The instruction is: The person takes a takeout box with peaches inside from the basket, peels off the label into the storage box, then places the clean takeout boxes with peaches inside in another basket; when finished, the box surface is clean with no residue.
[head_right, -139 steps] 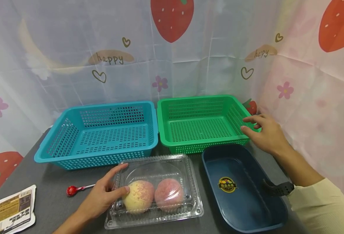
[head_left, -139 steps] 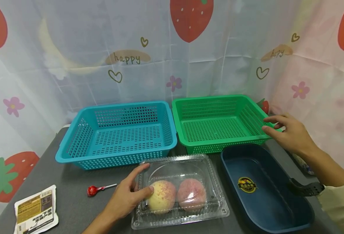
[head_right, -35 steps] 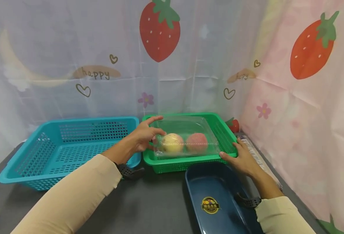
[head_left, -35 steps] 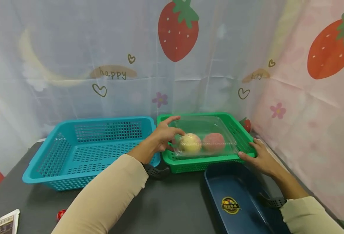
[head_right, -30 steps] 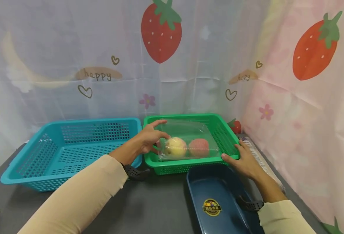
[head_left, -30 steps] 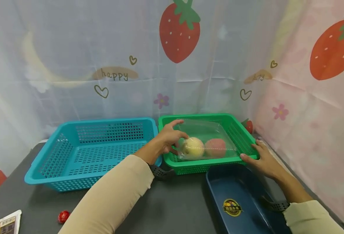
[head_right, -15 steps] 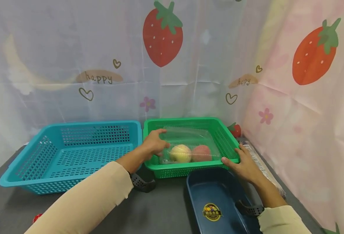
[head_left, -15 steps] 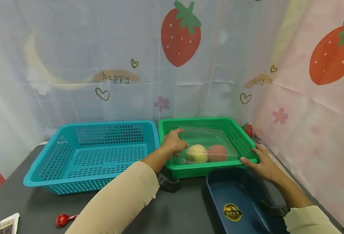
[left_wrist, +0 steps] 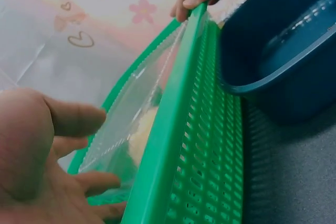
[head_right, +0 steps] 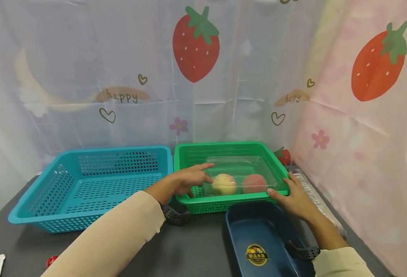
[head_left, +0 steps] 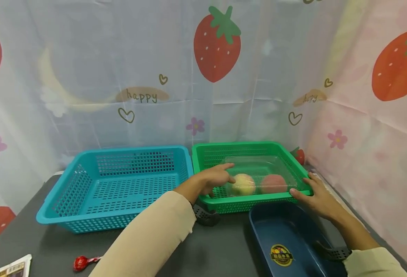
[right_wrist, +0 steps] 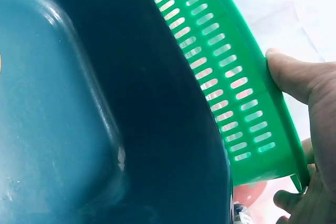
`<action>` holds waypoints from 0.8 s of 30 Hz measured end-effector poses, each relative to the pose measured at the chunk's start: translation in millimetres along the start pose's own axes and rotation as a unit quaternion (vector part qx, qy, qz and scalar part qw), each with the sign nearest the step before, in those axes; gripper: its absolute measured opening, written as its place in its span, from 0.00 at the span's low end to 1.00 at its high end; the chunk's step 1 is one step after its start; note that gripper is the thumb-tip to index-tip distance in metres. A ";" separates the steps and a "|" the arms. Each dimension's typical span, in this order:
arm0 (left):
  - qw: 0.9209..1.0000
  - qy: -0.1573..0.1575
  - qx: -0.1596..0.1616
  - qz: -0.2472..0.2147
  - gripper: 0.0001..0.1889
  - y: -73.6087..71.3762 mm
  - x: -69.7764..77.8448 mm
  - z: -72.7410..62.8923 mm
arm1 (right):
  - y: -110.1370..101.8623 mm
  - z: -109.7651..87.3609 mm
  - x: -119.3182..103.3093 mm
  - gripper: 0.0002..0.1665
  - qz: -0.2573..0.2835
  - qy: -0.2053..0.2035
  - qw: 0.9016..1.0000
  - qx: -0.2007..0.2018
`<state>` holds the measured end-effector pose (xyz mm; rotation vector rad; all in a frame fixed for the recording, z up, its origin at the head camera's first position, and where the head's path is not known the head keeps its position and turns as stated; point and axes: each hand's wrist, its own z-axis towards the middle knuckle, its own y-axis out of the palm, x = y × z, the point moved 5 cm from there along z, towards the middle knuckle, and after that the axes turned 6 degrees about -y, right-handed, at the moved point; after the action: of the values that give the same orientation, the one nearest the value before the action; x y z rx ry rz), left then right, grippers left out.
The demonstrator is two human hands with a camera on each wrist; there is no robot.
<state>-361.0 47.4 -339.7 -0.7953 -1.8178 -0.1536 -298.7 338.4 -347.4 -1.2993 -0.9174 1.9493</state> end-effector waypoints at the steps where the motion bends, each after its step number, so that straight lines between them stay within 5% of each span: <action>1: 1.000 -0.004 -0.006 0.006 0.34 1.5 -0.3 0.6 | -0.3 -0.3 0.0 0.50 0.001 0.002 1.000 -0.001; 8: 0.999 -0.004 0.000 0.042 0.37 6.5 2.8 0.8 | -2.5 3.6 0.9 0.50 0.000 -0.005 1.000 -0.002; 14: 0.992 0.075 0.062 0.079 0.35 -6.8 11.6 -17.9 | 0.9 10.0 -1.7 0.49 -0.003 -0.007 1.000 -0.001; 18: 0.973 0.145 0.107 0.143 0.35 -27.0 20.0 -44.2 | -3.9 12.1 -8.6 0.47 -0.030 -0.018 0.999 0.016; 24: 0.930 0.186 0.181 0.262 0.35 -68.3 25.0 -86.8 | -22.4 11.9 -30.5 0.46 -0.052 -0.061 0.996 0.048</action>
<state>-336.8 -34.2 -265.1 -0.8870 -1.1794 0.3501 -297.4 324.4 -310.3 -1.0680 -0.9201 1.9820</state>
